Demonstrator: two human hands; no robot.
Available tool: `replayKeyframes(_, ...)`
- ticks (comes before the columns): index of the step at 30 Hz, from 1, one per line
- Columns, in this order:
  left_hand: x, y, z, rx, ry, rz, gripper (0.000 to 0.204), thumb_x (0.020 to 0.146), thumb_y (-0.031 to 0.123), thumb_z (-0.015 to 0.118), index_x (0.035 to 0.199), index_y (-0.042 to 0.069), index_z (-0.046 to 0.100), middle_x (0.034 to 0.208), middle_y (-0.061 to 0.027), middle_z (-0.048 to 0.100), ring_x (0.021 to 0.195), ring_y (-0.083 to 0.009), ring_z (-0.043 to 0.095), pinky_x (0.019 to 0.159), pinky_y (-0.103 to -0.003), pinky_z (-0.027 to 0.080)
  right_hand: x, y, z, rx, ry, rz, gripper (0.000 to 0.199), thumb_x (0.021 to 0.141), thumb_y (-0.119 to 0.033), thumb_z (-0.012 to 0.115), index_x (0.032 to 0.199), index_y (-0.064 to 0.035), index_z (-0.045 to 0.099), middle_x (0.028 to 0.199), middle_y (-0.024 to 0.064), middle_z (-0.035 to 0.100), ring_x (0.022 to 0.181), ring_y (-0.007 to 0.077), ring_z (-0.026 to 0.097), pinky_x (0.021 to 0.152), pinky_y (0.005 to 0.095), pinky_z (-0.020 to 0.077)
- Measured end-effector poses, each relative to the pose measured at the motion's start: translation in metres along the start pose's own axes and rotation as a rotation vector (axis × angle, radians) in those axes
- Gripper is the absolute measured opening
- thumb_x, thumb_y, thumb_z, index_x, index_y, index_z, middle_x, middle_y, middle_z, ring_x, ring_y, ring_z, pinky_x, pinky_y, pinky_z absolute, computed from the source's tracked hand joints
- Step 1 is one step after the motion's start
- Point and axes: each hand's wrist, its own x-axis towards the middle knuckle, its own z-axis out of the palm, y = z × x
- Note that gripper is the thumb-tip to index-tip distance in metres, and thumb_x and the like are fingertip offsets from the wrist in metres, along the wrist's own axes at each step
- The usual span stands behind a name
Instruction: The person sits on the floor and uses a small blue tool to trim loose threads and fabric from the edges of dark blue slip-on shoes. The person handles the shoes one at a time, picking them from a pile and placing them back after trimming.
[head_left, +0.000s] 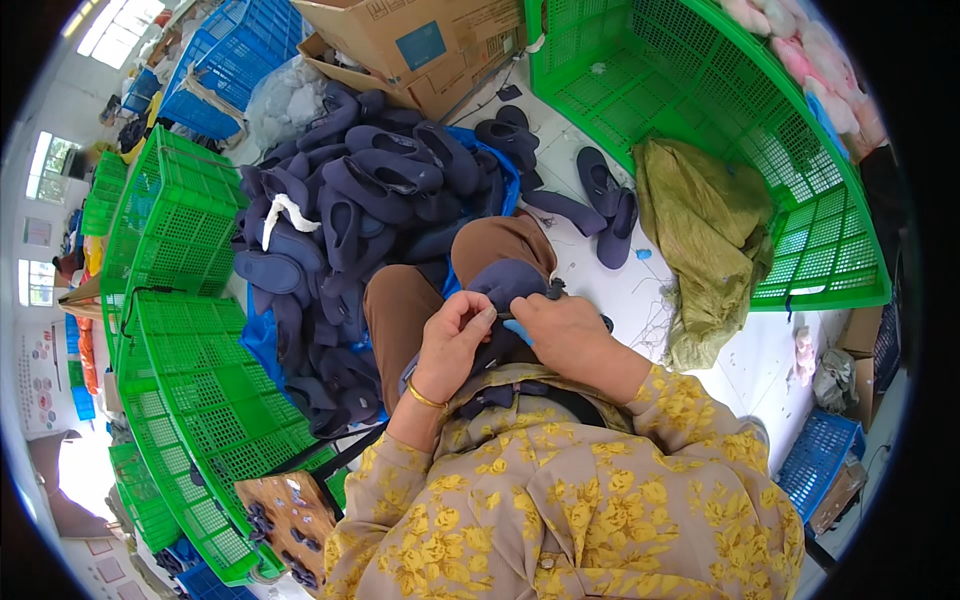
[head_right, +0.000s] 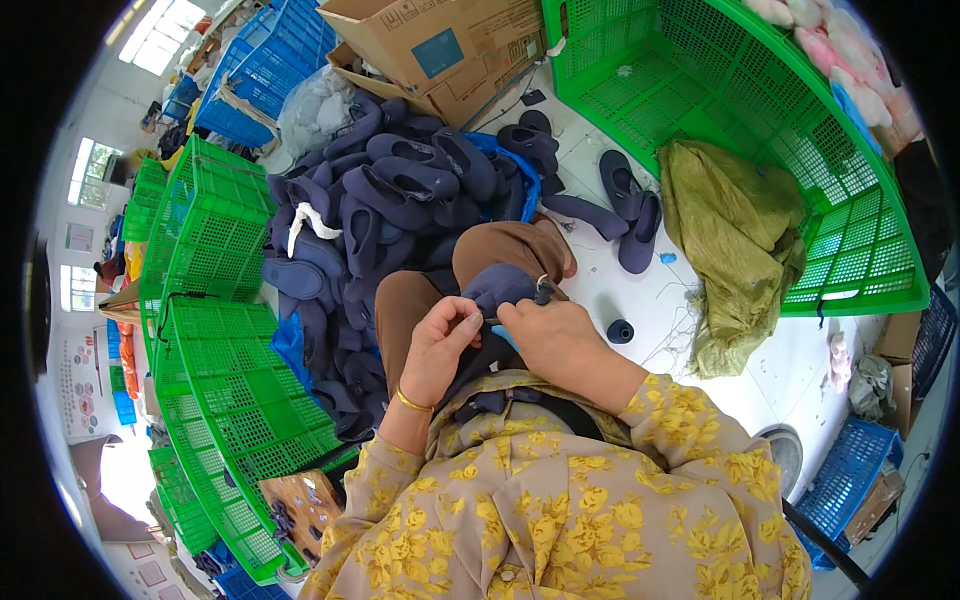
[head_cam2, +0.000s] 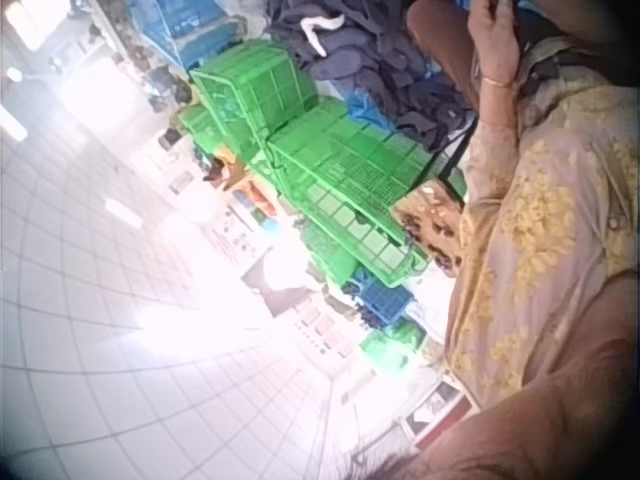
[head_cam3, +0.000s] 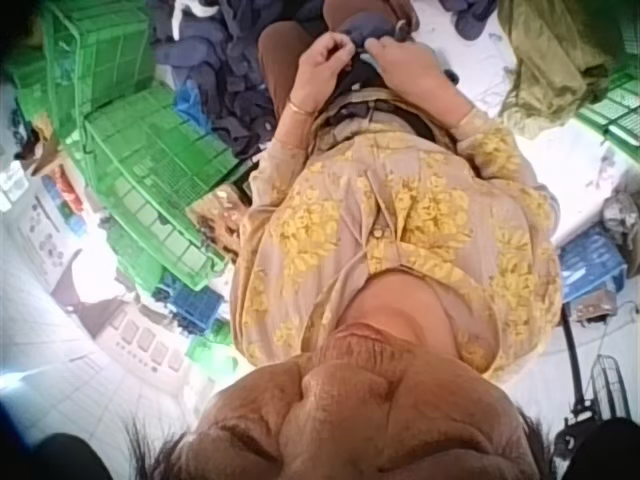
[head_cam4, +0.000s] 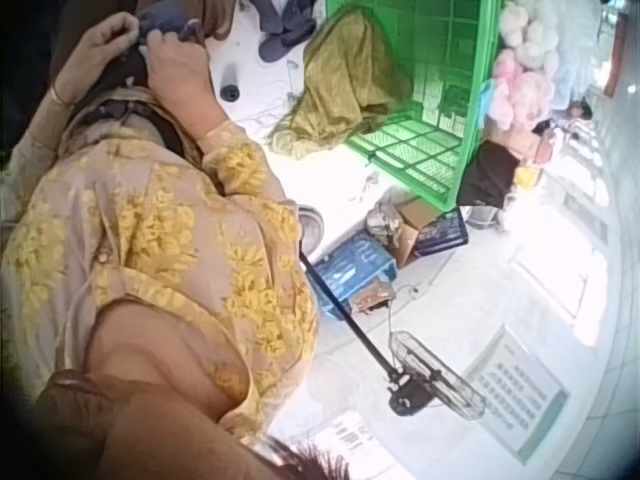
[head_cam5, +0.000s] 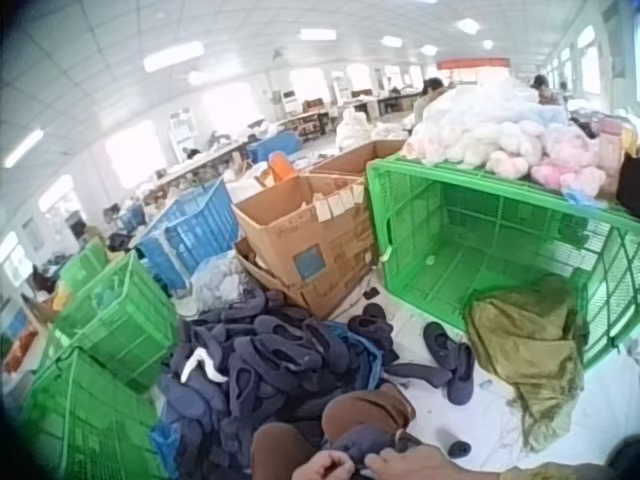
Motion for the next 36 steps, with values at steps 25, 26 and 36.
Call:
replayKeyframes(25,-0.097,0.016,-0.053,1.372,0.012,0.352,0.011,0.079,0.015,0.069,0.089,0.011,0.067,0.080,-0.0049,0.061,0.086,-0.0247,0.057,0.082,-0.041,0.043,-0.030,0.018,0.015,0.702,0.156,0.414,0.018,0.088,-0.006,0.064,0.105,-0.0063,0.059,0.088,0.0094,0.066,0.076,0.0197,0.064,0.067,0.0308,0.0496)
replayKeyframes(26,-0.102,0.013,-0.059,1.321,0.080,0.339,0.011,0.079,0.013,0.069,0.089,0.011,0.067,0.079,-0.0054,0.061,0.085,-0.0253,0.057,0.080,-0.039,0.045,-0.025,0.017,0.017,0.740,0.158,0.421,0.016,0.088,-0.005,0.064,0.104,-0.0055,0.059,0.086,0.0087,0.066,0.075,0.0169,0.064,0.067,0.0296,0.0493)
replayKeyframes(36,-0.263,0.103,-0.305,0.299,1.705,0.455,0.048,0.095,0.016,0.059,0.137,-0.003,0.048,0.124,-0.0172,0.058,0.114,-0.0280,0.057,0.095,-0.039,0.051,-0.015,0.039,0.021,0.824,0.308,0.515,0.004,0.094,-0.007,0.061,0.096,-0.0053,0.059,0.078,-0.0078,0.047,0.067,0.0036,0.036,0.061,0.0200,0.0322)
